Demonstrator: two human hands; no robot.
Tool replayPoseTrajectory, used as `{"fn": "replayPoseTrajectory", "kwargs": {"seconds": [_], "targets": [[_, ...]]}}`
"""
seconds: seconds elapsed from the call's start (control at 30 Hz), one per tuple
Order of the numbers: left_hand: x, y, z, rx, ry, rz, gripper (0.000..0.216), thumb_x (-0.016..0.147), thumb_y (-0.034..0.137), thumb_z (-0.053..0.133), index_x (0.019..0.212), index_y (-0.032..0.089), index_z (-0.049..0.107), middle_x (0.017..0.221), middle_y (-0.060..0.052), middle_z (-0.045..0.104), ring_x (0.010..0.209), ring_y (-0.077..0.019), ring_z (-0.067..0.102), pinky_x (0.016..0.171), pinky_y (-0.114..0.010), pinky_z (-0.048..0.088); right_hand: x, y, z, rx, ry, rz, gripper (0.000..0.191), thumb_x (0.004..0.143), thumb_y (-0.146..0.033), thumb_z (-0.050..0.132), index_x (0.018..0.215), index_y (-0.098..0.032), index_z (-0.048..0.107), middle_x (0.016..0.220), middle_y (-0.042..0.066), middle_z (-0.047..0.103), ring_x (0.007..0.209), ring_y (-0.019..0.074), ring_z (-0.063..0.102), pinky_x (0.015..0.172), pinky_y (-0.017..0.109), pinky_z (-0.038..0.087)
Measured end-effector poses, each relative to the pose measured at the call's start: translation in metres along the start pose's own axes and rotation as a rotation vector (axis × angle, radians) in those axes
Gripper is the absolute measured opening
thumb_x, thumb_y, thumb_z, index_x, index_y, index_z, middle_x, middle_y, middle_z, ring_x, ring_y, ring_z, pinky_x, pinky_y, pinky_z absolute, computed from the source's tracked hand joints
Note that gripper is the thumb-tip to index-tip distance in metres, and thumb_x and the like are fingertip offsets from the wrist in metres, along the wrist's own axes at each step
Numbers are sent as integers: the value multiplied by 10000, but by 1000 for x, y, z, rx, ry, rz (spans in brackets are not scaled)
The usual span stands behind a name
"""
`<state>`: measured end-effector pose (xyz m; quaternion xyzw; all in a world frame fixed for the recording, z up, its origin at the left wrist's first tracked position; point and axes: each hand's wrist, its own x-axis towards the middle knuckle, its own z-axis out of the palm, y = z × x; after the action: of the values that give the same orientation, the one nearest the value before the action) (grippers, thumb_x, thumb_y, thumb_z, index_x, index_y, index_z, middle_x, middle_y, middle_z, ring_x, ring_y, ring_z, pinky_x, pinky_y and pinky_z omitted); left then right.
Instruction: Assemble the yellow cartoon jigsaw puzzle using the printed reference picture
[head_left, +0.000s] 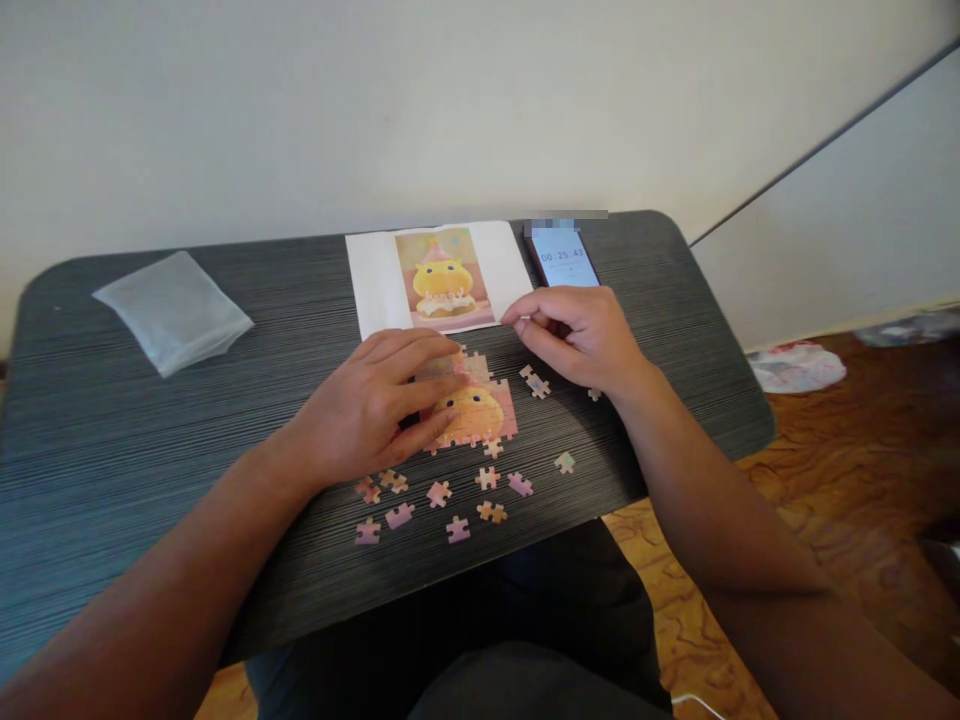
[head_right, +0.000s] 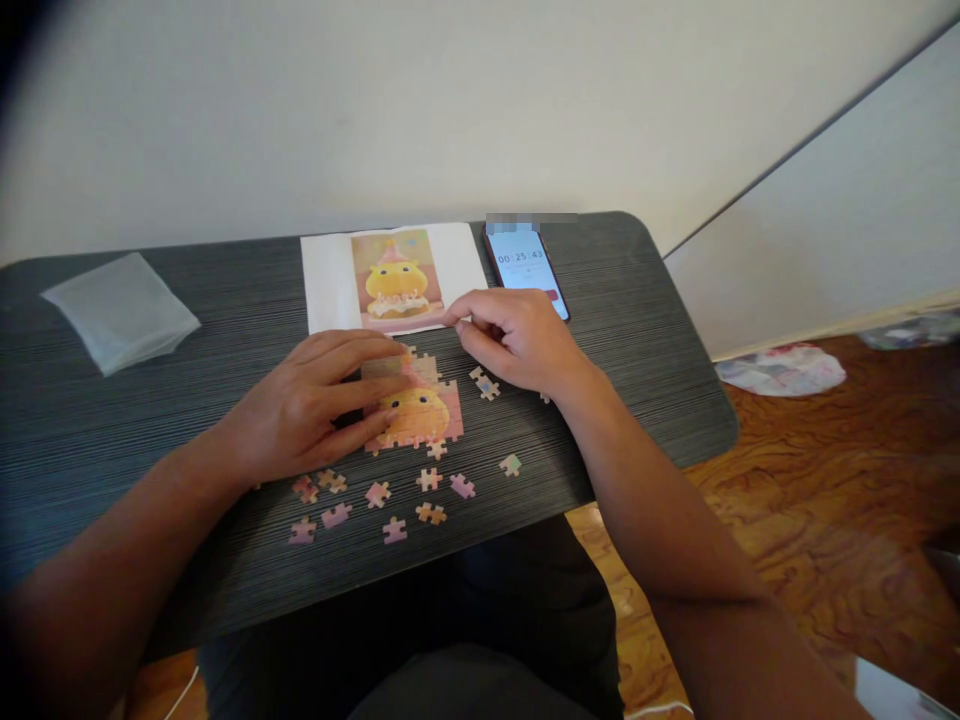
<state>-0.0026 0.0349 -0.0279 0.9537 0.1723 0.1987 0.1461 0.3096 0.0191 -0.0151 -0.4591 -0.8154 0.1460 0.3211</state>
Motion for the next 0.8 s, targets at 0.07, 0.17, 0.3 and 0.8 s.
{"fn": "replayPoseTrajectory", "kwargs": {"seconds": [0.07, 0.17, 0.3, 0.8], "targets": [[1, 0, 2, 11, -5, 2, 344, 1078, 315, 646, 1391, 223, 755, 1510, -165, 675, 1452, -374, 611, 1231, -614, 493, 0, 0, -1, 9, -18, 14, 189, 1022, -241, 618, 1055, -218, 803, 699, -42, 675, 625, 115, 573, 674, 288, 432], [1, 0, 3, 26, -11, 10, 361, 1076, 335, 654, 1411, 236, 749, 1505, -160, 677, 1452, -376, 609, 1248, -625, 484, -1, 2, 2, 50, -70, 22, 169, 1004, -229, 641, 1074, -217, 795, 721, -40, 692, 652, 121, 597, 693, 295, 440], [1, -1, 4, 43, -15, 24, 366, 1076, 329, 655, 1408, 212, 757, 1480, -178, 677, 1429, -384, 615, 1242, -631, 484, -2, 3, 6, 87, -95, 15, 142, 990, -215, 671, 1067, -205, 791, 753, -33, 709, 656, 117, 609, 680, 294, 432], [4, 5, 6, 94, -33, 16, 429, 1100, 392, 636, 1482, 205, 687, 1467, -189, 657, 1438, -393, 588, 1240, -632, 484, 6, -5, 20, 58, -268, -3, 134, 1034, -321, 725, 1069, -192, 737, 919, 20, 654, 842, 179, 609, 779, 321, 446]]}}
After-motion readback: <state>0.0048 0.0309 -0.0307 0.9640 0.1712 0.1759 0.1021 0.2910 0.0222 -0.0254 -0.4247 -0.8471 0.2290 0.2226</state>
